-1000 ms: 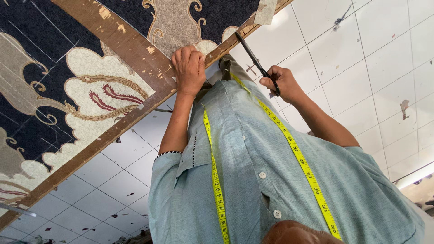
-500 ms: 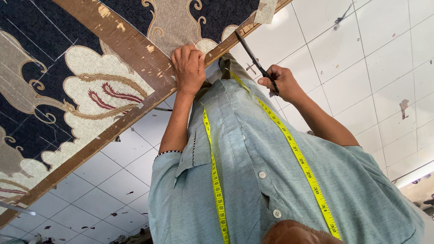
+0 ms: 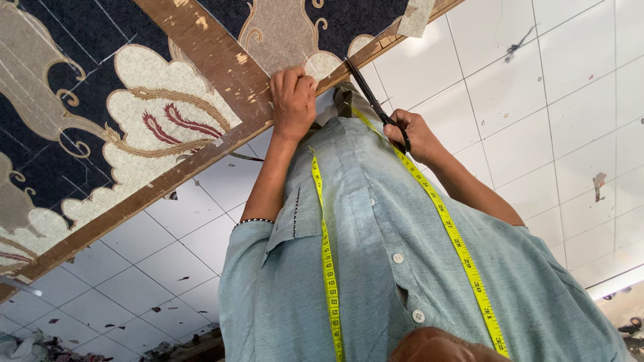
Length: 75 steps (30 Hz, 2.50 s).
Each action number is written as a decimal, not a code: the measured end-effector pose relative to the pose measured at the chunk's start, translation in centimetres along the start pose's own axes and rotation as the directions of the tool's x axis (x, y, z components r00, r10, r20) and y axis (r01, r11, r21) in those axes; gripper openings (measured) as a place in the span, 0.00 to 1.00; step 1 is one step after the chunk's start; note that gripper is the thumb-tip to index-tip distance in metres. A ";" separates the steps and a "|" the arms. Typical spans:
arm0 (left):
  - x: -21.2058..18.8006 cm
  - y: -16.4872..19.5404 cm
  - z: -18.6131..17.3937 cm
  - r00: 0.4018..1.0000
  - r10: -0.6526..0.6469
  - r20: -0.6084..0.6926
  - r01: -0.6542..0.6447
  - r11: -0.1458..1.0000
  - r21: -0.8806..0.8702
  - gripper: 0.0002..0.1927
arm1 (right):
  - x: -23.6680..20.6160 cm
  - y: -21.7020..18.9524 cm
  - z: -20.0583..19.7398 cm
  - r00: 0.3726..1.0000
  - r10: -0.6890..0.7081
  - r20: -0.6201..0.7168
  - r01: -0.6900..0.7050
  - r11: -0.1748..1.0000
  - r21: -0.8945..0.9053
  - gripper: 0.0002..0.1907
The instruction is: The person uses shears to cut a patterned fabric laid on a wooden board. They hold the fabric with one hand and cut along marked lines with the other, trimming the edges and removing excess material.
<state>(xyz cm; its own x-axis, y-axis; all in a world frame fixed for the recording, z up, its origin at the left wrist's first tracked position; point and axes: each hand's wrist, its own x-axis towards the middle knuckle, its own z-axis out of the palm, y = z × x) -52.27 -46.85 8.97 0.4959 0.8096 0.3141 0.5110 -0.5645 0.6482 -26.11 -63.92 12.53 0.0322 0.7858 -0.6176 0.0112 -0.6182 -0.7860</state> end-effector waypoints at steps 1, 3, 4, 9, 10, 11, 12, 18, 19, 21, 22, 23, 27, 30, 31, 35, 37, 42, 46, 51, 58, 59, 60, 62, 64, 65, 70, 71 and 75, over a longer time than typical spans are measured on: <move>-0.4 0.1 -0.3 1.000 0.017 -0.008 -0.017 1.000 0.023 0.06 | 0.4 -0.1 0.3 1.000 0.002 0.013 -0.002 1.000 0.000 0.35; -1.1 0.3 -0.8 1.000 0.005 -0.018 -0.004 0.999 0.052 0.08 | 1.1 -0.2 1.0 0.999 0.004 0.038 -0.004 1.000 -0.001 0.35; -1.2 0.5 -1.1 1.000 0.000 -0.025 0.002 0.998 0.066 0.09 | 1.4 -0.3 1.2 0.999 0.007 0.043 -0.006 1.000 -0.015 0.34; -0.9 0.7 -1.3 0.998 -0.025 -0.050 0.030 0.996 0.086 0.14 | 2.7 -0.2 2.0 0.994 -0.028 0.104 0.033 0.998 -0.045 0.32; -0.7 0.7 -1.3 0.998 -0.028 -0.050 0.033 0.995 0.094 0.15 | 2.9 -0.1 2.0 0.993 -0.043 0.107 0.051 0.996 -0.073 0.31; -0.4 0.7 -1.1 0.999 -0.017 -0.039 0.021 0.994 0.111 0.15 | 3.2 0.1 2.0 0.992 -0.057 0.110 0.068 0.993 -0.099 0.30; -0.2 0.6 -1.0 1.000 -0.006 -0.026 0.009 0.992 0.127 0.15 | 3.4 0.3 1.9 0.991 -0.070 0.111 0.084 0.989 -0.126 0.30; 1.4 -0.7 0.2 0.992 0.119 -0.039 -0.104 0.956 0.274 0.13 | 5.1 0.2 2.0 0.995 -0.062 0.084 0.081 0.965 -0.249 0.24; 1.7 -1.0 0.3 0.990 0.134 -0.039 -0.118 0.953 0.279 0.12 | 5.3 -0.1 2.1 0.995 -0.042 0.095 0.062 0.973 -0.221 0.24; 1.8 -1.3 0.2 0.988 0.142 -0.057 -0.121 0.955 0.271 0.10 | 5.3 -0.7 2.8 0.996 -0.004 0.092 0.024 0.976 -0.217 0.23; 2.0 -1.4 0.1 0.988 0.136 -0.076 -0.112 0.960 0.257 0.09 | 5.2 -1.2 3.0 0.997 0.011 0.076 0.007 0.971 -0.240 0.23; 2.2 -1.4 0.0 0.987 0.132 -0.094 -0.106 0.965 0.238 0.07 | 5.0 -1.6 3.2 0.998 0.028 0.054 -0.013 0.965 -0.261 0.23; 3.1 -1.2 -0.3 0.988 0.107 -0.107 -0.087 0.980 0.179 0.07 | 4.3 -3.4 3.5 0.998 0.040 0.039 -0.027 0.957 -0.290 0.24; 3.2 -1.2 -0.6 0.983 0.108 -0.149 -0.087 0.986 0.141 0.07 | 4.2 -4.4 3.5 0.998 0.056 0.036 -0.043 0.954 -0.298 0.24; 3.2 -1.2 -0.7 0.986 0.104 -0.133 -0.086 0.987 0.135 0.08 | 4.1 -4.6 3.5 0.997 0.069 0.024 -0.058 0.950 -0.306 0.24; 3.1 -1.3 -0.9 0.973 0.130 -0.192 -0.100 0.983 0.156 0.08 | 3.7 -5.0 3.7 0.998 0.059 0.010 -0.053 0.948 -0.313 0.23; 3.0 -1.5 -0.8 0.972 0.130 -0.196 -0.101 0.983 0.153 0.08 | 3.5 -4.9 3.8 0.999 0.034 0.021 -0.027 0.954 -0.298 0.24; 2.9 -1.4 0.0 0.978 0.124 -0.168 -0.101 0.985 0.137 0.07 | 3.3 -4.2 3.3 1.000 0.007 0.029 0.000 0.973 -0.229 0.26; 2.3 -1.7 0.2 0.978 0.136 -0.161 -0.119 0.987 0.111 0.09 | 3.2 -2.8 3.1 1.000 0.007 0.025 -0.002 0.981 -0.193 0.26; 0.9 -1.6 0.4 0.974 0.148 -0.170 -0.137 0.988 0.075 0.11 | 2.9 -0.6 3.2 0.999 -0.046 0.027 0.051 0.972 -0.231 0.26; 0.6 -0.7 -0.1 0.985 0.126 -0.116 -0.118 0.990 0.076 0.11 | 2.0 0.2 3.3 0.996 -0.071 0.044 0.080 0.969 -0.234 0.29; 0.5 -0.7 -0.2 0.986 0.126 -0.112 -0.118 0.990 0.077 0.11 | 2.1 0.2 3.4 0.996 -0.077 0.051 0.087 0.970 -0.229 0.29; 0.6 -0.6 -0.3 0.988 0.119 -0.102 -0.113 0.991 0.068 0.11 | 2.1 0.1 3.4 0.995 -0.079 0.054 0.090 0.969 -0.228 0.29; 0.6 -0.4 -0.5 0.991 0.104 -0.085 -0.099 0.994 0.054 0.11 | 2.3 0.0 3.6 0.994 -0.084 0.063 0.096 0.969 -0.229 0.29; 0.6 -0.4 -0.5 0.991 0.107 -0.085 -0.102 0.993 0.057 0.12 | 2.5 0.0 3.8 0.994 -0.087 0.059 0.099 0.966 -0.240 0.29; 0.5 -0.4 -0.6 0.991 0.107 -0.084 -0.102 0.993 0.060 0.12 | 2.6 0.1 3.8 0.994 -0.088 0.058 0.100 0.965 -0.244 0.29; 0.4 -0.5 -0.5 0.989 0.118 -0.086 -0.113 0.991 0.067 0.12 | 3.1 0.6 4.1 0.992 -0.113 0.064 0.124 0.967 -0.221 0.30; 0.4 -0.5 -0.5 0.990 0.116 -0.085 -0.110 0.992 0.065 0.12 | 3.3 0.8 4.1 0.993 -0.107 0.058 0.118 0.965 -0.233 0.30; 0.4 -0.5 -0.3 0.991 0.110 -0.077 -0.105 0.992 0.068 0.12 | 3.9 1.5 4.1 0.991 -0.117 0.058 0.127 0.965 -0.229 0.32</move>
<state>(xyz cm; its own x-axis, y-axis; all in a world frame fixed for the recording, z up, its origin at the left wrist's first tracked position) -52.55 -46.19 8.99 0.4935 0.7524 0.4363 0.5028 -0.6561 0.5628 -30.10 -61.67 8.81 -0.0271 0.8524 -0.5221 0.2441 -0.5009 -0.8304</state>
